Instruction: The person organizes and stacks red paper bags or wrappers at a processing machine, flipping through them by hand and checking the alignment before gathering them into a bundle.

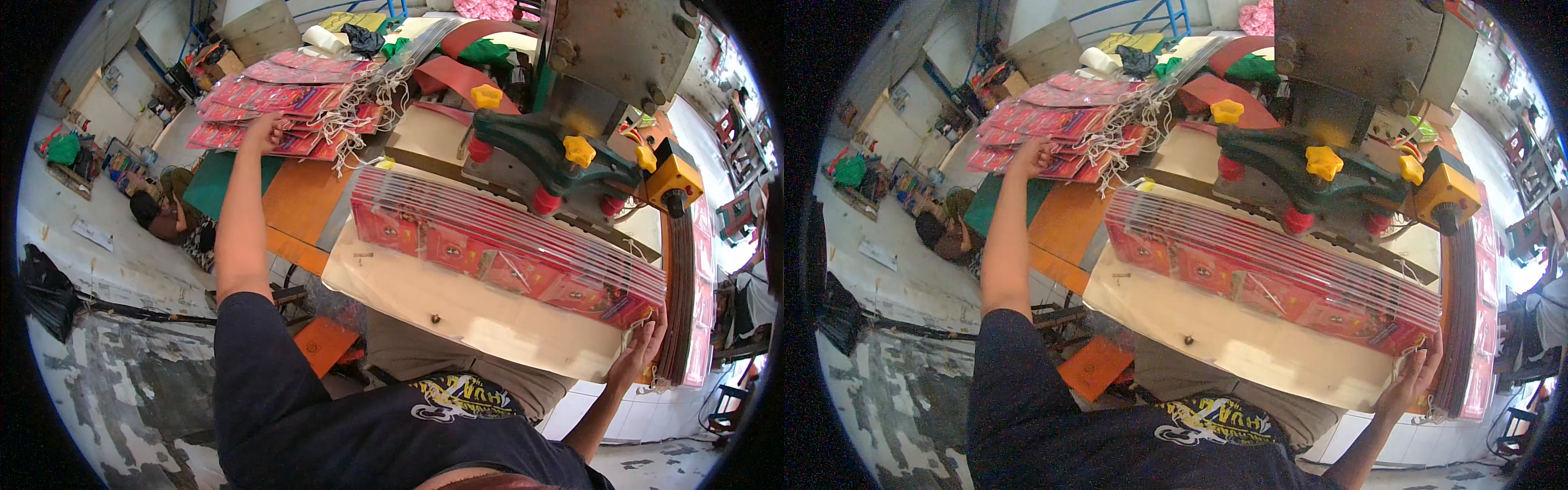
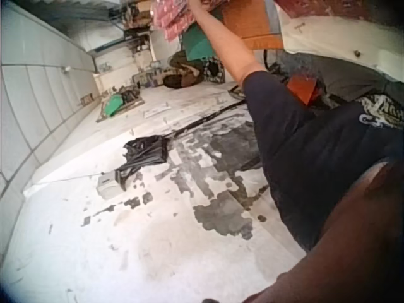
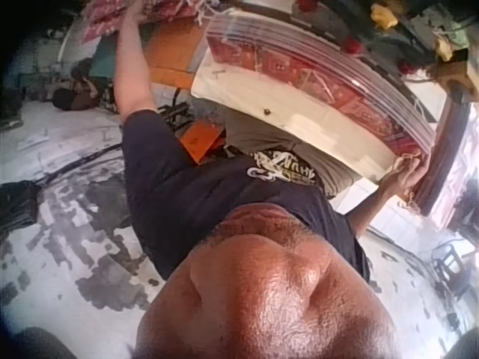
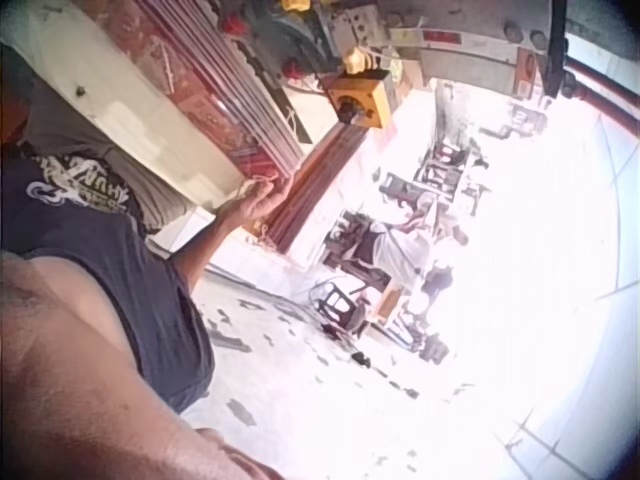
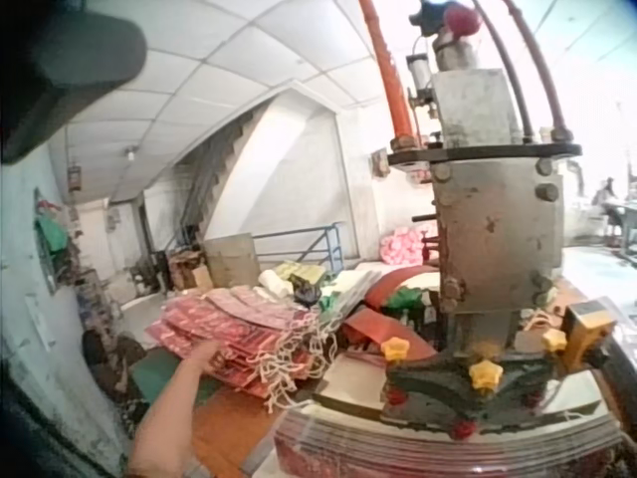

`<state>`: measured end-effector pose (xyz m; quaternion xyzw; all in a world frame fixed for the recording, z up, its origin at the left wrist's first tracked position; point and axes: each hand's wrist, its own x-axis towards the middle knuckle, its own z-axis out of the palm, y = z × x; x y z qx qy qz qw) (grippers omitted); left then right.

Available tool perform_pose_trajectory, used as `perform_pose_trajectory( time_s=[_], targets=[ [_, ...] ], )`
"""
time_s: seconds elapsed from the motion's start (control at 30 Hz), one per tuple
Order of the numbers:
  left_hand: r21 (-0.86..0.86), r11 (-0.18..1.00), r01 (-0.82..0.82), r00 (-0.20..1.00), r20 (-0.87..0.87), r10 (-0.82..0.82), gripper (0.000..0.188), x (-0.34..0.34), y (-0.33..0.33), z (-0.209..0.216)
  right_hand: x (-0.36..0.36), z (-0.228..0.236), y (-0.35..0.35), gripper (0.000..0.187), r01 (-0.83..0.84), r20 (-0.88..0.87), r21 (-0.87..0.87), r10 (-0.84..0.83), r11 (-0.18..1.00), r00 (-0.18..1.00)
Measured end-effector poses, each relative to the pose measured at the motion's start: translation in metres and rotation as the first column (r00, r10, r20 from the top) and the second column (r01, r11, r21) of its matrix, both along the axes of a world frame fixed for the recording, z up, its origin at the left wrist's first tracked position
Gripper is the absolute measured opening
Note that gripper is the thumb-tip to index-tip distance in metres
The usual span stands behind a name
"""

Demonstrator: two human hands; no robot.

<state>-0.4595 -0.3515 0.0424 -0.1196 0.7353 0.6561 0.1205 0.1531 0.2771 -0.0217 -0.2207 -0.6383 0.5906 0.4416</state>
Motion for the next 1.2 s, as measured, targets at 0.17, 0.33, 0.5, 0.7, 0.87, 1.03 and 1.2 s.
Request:
perform_pose_trajectory(
  time_s=[0.17, 0.33, 0.5, 0.7, 0.87, 1.03, 1.2],
  targets=[
    [0.459, 0.865, -0.204, 0.956, 0.285, 0.074, 0.032, 0.047, 0.019, 0.046, 0.000, -0.003, 0.001, 0.051, -0.037, -0.032, 0.010, 0.037, 0.999, 0.999],
    [0.519, 0.836, -0.177, 0.971, 0.229, 0.064, 0.027, 0.027, 0.019, 0.034, 0.000, -0.006, 0.004, 0.051, -0.039, -0.030, 0.041, 0.041, 0.998, 0.999],
    [0.422, 0.904, -0.069, 0.995, -0.032, 0.091, 0.018, -0.019, -0.017, 0.018, 0.001, -0.010, 0.006, 0.050, -0.116, -0.100, -0.033, 0.112, 0.993, 0.989],
    [0.447, 0.855, -0.264, 0.924, -0.135, 0.356, 0.045, -0.009, 0.057, 0.023, 0.001, -0.002, 0.003, 0.050, -0.082, -0.088, 0.011, 0.083, 0.997, 0.993],
    [0.573, 0.710, -0.410, 0.889, 0.077, 0.452, 0.060, -0.006, 0.056, 0.027, 0.002, -0.005, 0.003, 0.049, -0.098, -0.102, -0.025, 0.096, 0.995, 0.990],
    [0.630, 0.707, -0.321, 0.919, 0.027, 0.393, 0.057, -0.022, 0.033, 0.010, 0.004, -0.011, 0.008, 0.047, -0.130, -0.101, -0.018, 0.127, 0.991, 0.987],
    [0.687, 0.645, -0.335, 0.927, 0.116, 0.357, 0.050, -0.053, -0.008, 0.021, 0.002, -0.011, 0.008, 0.056, -0.092, -0.075, -0.012, 0.091, 0.996, 0.993]
  ],
)
